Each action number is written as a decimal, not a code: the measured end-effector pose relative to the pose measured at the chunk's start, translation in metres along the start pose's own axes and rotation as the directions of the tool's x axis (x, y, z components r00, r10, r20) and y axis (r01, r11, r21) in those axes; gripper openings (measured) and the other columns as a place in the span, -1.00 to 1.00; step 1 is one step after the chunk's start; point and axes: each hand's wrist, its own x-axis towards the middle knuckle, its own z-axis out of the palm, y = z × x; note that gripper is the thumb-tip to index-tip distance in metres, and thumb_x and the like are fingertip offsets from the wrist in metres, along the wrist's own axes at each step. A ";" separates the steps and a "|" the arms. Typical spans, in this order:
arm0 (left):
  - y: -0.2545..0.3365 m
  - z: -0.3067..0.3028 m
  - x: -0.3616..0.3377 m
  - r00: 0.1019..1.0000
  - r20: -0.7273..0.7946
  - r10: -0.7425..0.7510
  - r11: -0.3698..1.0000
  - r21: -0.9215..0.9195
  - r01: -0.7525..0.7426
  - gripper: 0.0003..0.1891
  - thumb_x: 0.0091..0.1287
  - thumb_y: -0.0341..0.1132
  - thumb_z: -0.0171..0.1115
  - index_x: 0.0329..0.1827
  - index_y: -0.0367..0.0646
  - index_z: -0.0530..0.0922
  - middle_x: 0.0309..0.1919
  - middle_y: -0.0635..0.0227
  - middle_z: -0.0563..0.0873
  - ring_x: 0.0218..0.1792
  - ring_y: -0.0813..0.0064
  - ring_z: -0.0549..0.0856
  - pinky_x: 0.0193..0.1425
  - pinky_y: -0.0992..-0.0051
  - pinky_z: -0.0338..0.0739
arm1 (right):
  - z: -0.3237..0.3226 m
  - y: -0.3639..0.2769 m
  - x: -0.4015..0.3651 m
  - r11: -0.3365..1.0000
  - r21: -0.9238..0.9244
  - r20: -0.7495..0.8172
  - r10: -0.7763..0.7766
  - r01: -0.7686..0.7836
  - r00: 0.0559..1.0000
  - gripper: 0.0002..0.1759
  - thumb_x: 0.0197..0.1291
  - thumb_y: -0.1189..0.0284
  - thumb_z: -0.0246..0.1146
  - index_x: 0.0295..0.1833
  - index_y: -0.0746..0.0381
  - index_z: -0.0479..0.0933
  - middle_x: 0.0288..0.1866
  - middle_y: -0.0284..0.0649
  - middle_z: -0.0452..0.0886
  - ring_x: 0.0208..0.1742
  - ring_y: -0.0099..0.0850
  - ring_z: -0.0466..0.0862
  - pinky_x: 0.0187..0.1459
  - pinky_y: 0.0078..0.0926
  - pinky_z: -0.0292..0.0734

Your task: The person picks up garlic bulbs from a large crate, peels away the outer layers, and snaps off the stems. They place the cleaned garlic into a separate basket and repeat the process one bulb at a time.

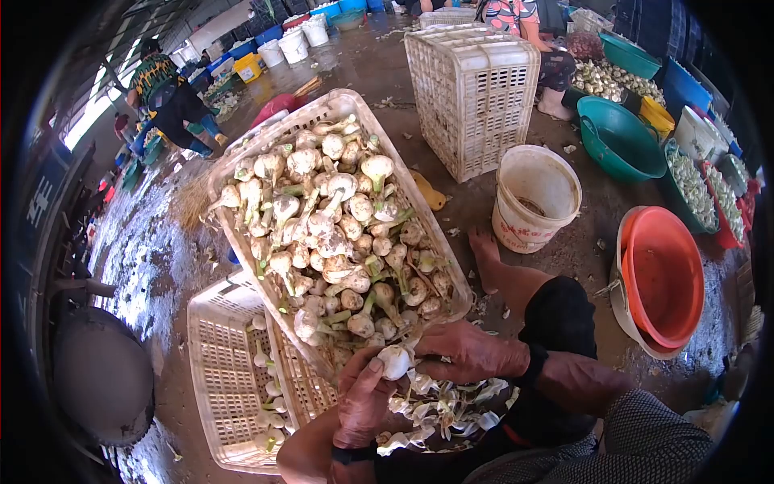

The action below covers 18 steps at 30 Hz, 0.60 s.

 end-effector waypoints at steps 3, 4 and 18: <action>-0.003 -0.004 -0.001 1.000 -0.005 -0.020 1.000 0.018 0.020 -0.63 0.32 -0.23 0.30 0.11 -0.22 0.51 -0.06 0.17 0.69 -0.07 0.26 0.69 0.10 0.01 0.61 | 0.002 0.003 -0.001 1.000 -0.010 0.005 -0.001 0.001 1.000 -0.81 0.11 0.44 0.32 -0.20 0.27 0.50 -0.36 -0.07 0.52 -0.25 -0.01 0.62 -0.25 -0.11 0.49; -0.004 -0.005 0.000 1.000 -0.016 -0.024 0.999 0.033 0.025 -0.64 0.33 -0.25 0.28 0.11 -0.22 0.50 -0.04 0.15 0.69 -0.01 0.22 0.69 0.13 -0.04 0.60 | 0.001 0.002 -0.001 1.000 -0.009 0.006 0.000 0.000 1.000 -0.81 0.11 0.44 0.32 -0.20 0.27 0.50 -0.36 -0.07 0.52 -0.25 -0.01 0.62 -0.25 -0.11 0.49; 0.000 -0.006 -0.003 0.993 0.112 -0.044 0.999 0.017 0.042 -0.57 0.29 -0.13 0.31 0.08 -0.25 0.53 -0.08 0.15 0.69 -0.10 0.21 0.71 -0.04 0.08 0.67 | -0.018 -0.005 -0.002 0.689 0.572 0.399 0.241 -0.446 0.885 -0.79 0.36 0.39 0.17 -0.20 0.33 0.58 -0.53 -0.44 0.50 -0.48 -0.73 0.46 -0.48 -0.59 0.35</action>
